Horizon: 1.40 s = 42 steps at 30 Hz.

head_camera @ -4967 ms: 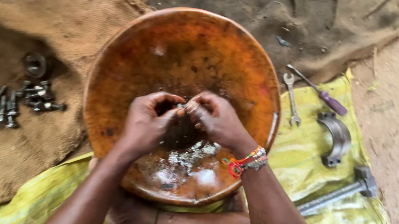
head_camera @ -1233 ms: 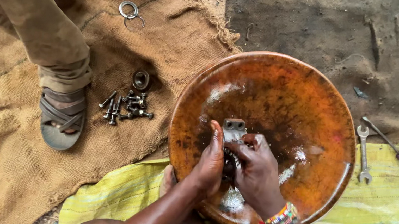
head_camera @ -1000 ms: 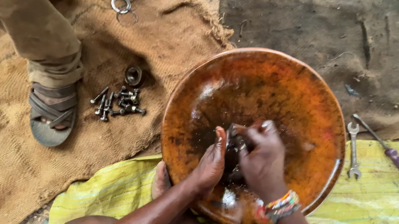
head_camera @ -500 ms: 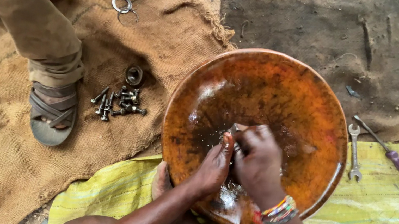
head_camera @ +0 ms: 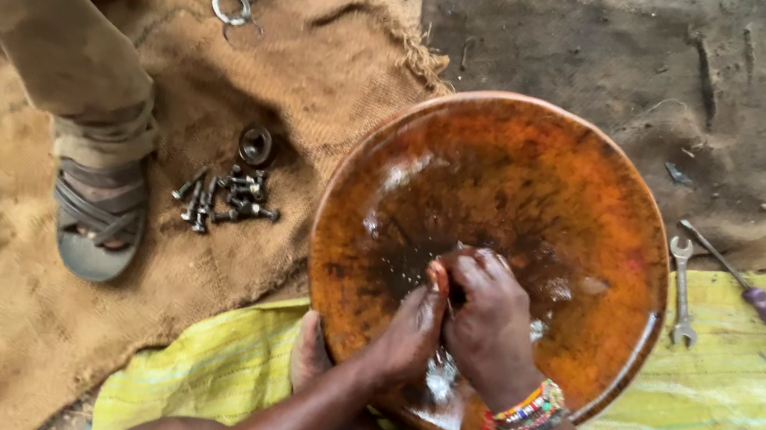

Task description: The person cleans various small mechanical bolts and a larger metal component in a bowl of dark liquid.

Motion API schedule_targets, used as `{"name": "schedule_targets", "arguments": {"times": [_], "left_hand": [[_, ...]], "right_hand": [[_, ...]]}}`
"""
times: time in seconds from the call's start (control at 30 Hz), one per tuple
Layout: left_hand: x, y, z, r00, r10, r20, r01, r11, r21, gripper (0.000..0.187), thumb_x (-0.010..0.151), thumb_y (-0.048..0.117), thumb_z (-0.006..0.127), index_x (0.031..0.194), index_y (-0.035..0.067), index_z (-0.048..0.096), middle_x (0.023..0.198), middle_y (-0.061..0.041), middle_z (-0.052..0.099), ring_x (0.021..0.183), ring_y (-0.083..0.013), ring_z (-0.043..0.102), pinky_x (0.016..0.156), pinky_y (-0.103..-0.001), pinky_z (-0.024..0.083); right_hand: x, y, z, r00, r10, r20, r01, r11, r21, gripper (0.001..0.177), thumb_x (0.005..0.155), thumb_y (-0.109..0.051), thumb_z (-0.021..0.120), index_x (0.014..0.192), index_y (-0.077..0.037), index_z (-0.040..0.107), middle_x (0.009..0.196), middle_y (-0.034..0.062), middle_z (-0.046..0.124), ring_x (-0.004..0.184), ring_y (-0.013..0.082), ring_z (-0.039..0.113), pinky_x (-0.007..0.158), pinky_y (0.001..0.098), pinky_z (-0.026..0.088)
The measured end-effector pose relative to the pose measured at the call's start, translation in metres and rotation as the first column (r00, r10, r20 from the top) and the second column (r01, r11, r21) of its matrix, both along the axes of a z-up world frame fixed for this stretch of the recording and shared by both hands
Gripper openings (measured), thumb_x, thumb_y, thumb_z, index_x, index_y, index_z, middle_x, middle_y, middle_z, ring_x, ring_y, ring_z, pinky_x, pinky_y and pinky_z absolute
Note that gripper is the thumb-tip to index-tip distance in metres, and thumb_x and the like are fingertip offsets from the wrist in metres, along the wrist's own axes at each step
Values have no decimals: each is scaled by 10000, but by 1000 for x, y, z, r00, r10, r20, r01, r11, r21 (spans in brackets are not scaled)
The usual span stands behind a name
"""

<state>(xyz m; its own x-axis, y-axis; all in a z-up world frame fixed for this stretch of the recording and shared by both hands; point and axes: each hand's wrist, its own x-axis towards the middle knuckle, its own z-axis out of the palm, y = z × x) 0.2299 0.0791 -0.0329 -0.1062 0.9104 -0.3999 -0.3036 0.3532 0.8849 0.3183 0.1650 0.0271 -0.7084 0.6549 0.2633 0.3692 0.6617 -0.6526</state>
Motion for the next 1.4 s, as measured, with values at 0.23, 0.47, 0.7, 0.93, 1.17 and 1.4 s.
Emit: {"name": "schedule_targets", "arguments": {"times": [0.23, 0.47, 0.7, 0.93, 1.17, 1.4], "left_hand": [[-12, 6, 20, 981, 77, 178, -39, 978, -206, 1205, 719, 904, 119, 1606, 105, 283, 1647, -195, 293, 1517, -337, 263, 1180, -614, 219], [-13, 5, 13, 991, -40, -125, 52, 995, 91, 1219, 804, 936, 50, 1389, -20, 529, 1376, -282, 602, 1306, -401, 549, 1132, -602, 406], [-7, 8, -12, 999, -23, -44, 16, 988, -156, 1262, 745, 943, 62, 1530, -20, 288, 1564, -308, 293, 1476, -415, 298, 1189, -621, 279], [-12, 6, -18, 993, 32, 114, -12, 985, -171, 1302, 693, 953, 148, 1622, 43, 80, 1688, -254, 65, 1558, -396, 109, 1207, -641, 188], [-14, 8, -11, 949, 262, 176, -209, 939, -274, 1105, 752, 918, 215, 1502, 127, 390, 1546, -151, 381, 1456, -318, 332, 1179, -636, 261], [-32, 11, -10, 872, 350, 342, -295, 934, -203, 1112, 817, 907, 207, 1356, -5, 546, 1365, -344, 563, 1334, -464, 551, 1115, -648, 464]], "right_hand": [[21, 30, -3, 983, -169, 68, 174, 982, -80, 116, 870, -79, 733, 966, -13, 724, 930, 123, 727, 737, 181, 718, 646, 305, 642], [7, 12, 6, 998, 7, 59, -9, 999, 38, 122, 847, -6, 752, 966, -32, 755, 837, 132, 716, 699, 272, 707, 981, 505, 535], [21, 26, 9, 963, -186, 194, 203, 976, -75, 92, 869, -67, 762, 929, -13, 718, 898, 143, 711, 747, 263, 705, 661, 374, 585], [16, 22, 8, 989, -145, 23, 145, 989, -13, 160, 856, -111, 799, 963, -13, 732, 924, 135, 726, 764, 210, 714, 646, 305, 590], [18, 12, -1, 975, -124, 186, 146, 983, -109, 133, 852, -97, 784, 966, -34, 756, 871, 127, 725, 708, 229, 714, 630, 351, 586], [9, -1, -13, 996, -14, -90, 16, 1000, 13, 164, 828, -11, 732, 990, -34, 741, 971, 149, 724, 863, 248, 724, 752, 362, 614]]}}
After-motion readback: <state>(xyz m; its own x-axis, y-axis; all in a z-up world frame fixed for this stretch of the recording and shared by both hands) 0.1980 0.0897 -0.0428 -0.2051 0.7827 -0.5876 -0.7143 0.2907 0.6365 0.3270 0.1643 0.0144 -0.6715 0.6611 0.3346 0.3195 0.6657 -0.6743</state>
